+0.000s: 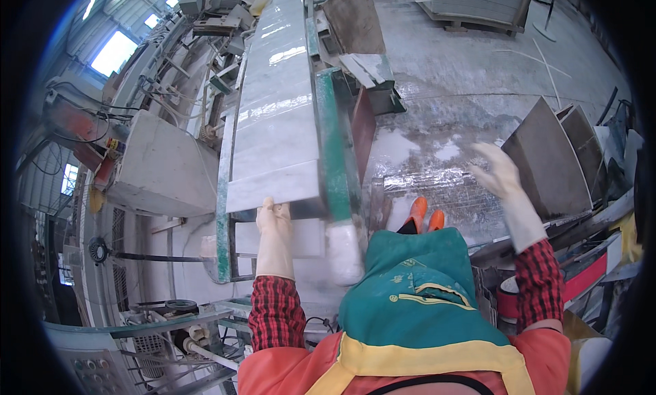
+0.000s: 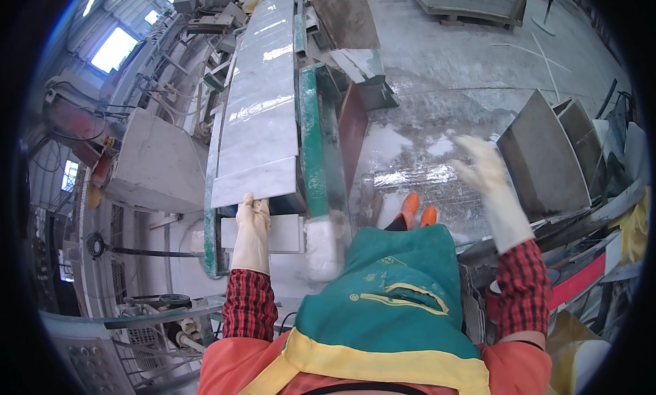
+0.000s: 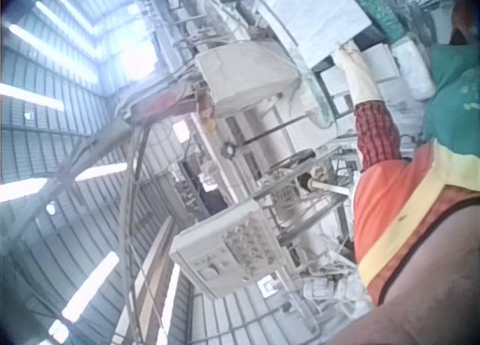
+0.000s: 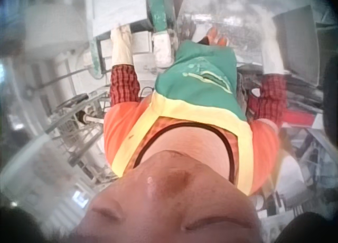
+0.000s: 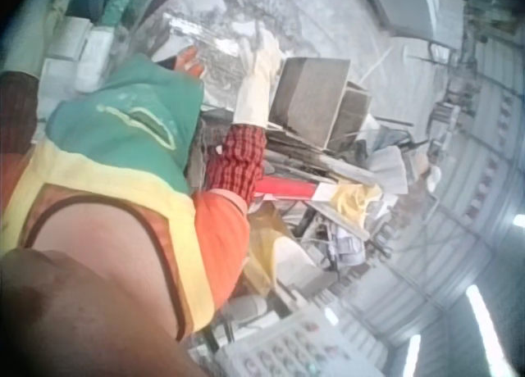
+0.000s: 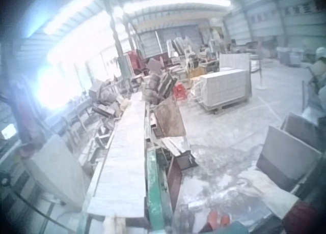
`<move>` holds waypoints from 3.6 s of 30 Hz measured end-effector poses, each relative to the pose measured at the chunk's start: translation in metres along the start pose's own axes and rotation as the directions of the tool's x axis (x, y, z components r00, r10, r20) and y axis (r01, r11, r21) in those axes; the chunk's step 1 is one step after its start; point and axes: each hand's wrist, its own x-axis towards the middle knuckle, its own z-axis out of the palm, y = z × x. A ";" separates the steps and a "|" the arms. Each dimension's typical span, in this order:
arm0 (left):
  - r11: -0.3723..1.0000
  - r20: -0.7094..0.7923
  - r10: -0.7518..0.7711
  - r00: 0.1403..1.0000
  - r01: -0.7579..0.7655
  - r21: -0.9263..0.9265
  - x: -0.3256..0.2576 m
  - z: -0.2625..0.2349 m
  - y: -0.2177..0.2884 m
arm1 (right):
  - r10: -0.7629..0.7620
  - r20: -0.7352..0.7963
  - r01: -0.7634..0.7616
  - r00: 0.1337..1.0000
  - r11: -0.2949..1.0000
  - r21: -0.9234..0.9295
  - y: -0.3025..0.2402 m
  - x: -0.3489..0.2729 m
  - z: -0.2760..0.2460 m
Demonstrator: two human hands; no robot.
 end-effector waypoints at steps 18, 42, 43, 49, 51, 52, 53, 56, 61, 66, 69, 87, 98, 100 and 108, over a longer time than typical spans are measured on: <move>0.999 -0.032 0.033 0.999 -0.032 0.036 0.009 -0.004 -0.013 | 0.804 -0.454 -0.922 0.383 0.303 -0.241 0.217 -0.354 -0.132; 0.980 -0.261 -0.021 0.965 0.071 0.187 0.066 -0.011 -0.018 | 0.731 -0.515 -0.892 0.448 0.326 -0.313 0.166 -0.338 -0.119; 0.978 -0.270 -0.030 0.963 0.084 0.192 0.068 -0.011 -0.017 | 0.738 -0.516 -0.898 0.435 0.313 -0.309 0.162 -0.335 -0.119; 0.990 -0.157 -0.078 0.985 0.095 0.104 0.080 -0.019 -0.013 | 0.716 -0.536 -0.893 0.446 0.321 -0.314 0.160 -0.339 -0.114; 0.986 -0.179 -0.078 0.981 0.102 0.130 0.074 -0.010 -0.016 | 0.702 -0.549 -0.890 0.453 0.324 -0.320 0.157 -0.340 -0.113; 0.985 -0.187 -0.094 0.978 0.119 0.125 0.075 -0.013 -0.012 | 0.644 -0.571 -0.861 0.509 0.384 -0.334 0.154 -0.335 -0.109; 0.986 -0.188 -0.074 0.979 0.100 0.132 0.077 -0.017 -0.008 | 0.675 -0.556 -0.875 0.484 0.358 -0.326 0.150 -0.331 -0.108; 0.984 -0.166 0.040 0.985 -0.010 0.179 0.054 -0.003 -0.014 | 0.734 -0.532 -0.904 0.422 0.299 -0.304 0.136 -0.321 -0.112; 0.818 -0.017 -0.012 1.000 0.020 0.575 0.005 0.010 0.006 | 0.701 -0.562 -0.899 0.439 0.343 -0.274 0.136 -0.332 -0.107; 0.525 0.028 -0.161 0.987 0.061 0.849 0.008 -0.002 0.025 | 0.597 -0.651 -0.874 0.468 0.419 -0.244 0.153 -0.346 -0.109; -0.112 0.152 -0.019 0.988 -0.154 0.982 0.020 -0.014 0.037 | 0.564 -0.677 -0.867 0.472 0.437 -0.240 0.175 -0.350 -0.120; -0.888 0.562 -0.198 0.803 -0.389 0.243 0.012 0.087 0.007 | 0.718 -0.592 -0.909 0.367 0.142 -0.391 0.266 -0.393 -0.127; -0.867 0.551 -0.247 0.797 -0.436 0.241 0.023 0.089 0.010 | 0.793 -0.533 -0.941 0.296 0.146 -0.305 0.226 -0.370 -0.131; -0.870 0.549 -0.255 0.796 -0.437 0.230 0.020 0.093 0.011 | 0.775 -0.544 -0.938 0.322 0.184 -0.293 0.219 -0.371 -0.129; -0.864 0.578 -0.241 0.780 -0.444 0.239 0.024 0.102 0.008 | 0.797 -0.511 -0.925 0.323 0.152 -0.348 0.222 -0.379 -0.126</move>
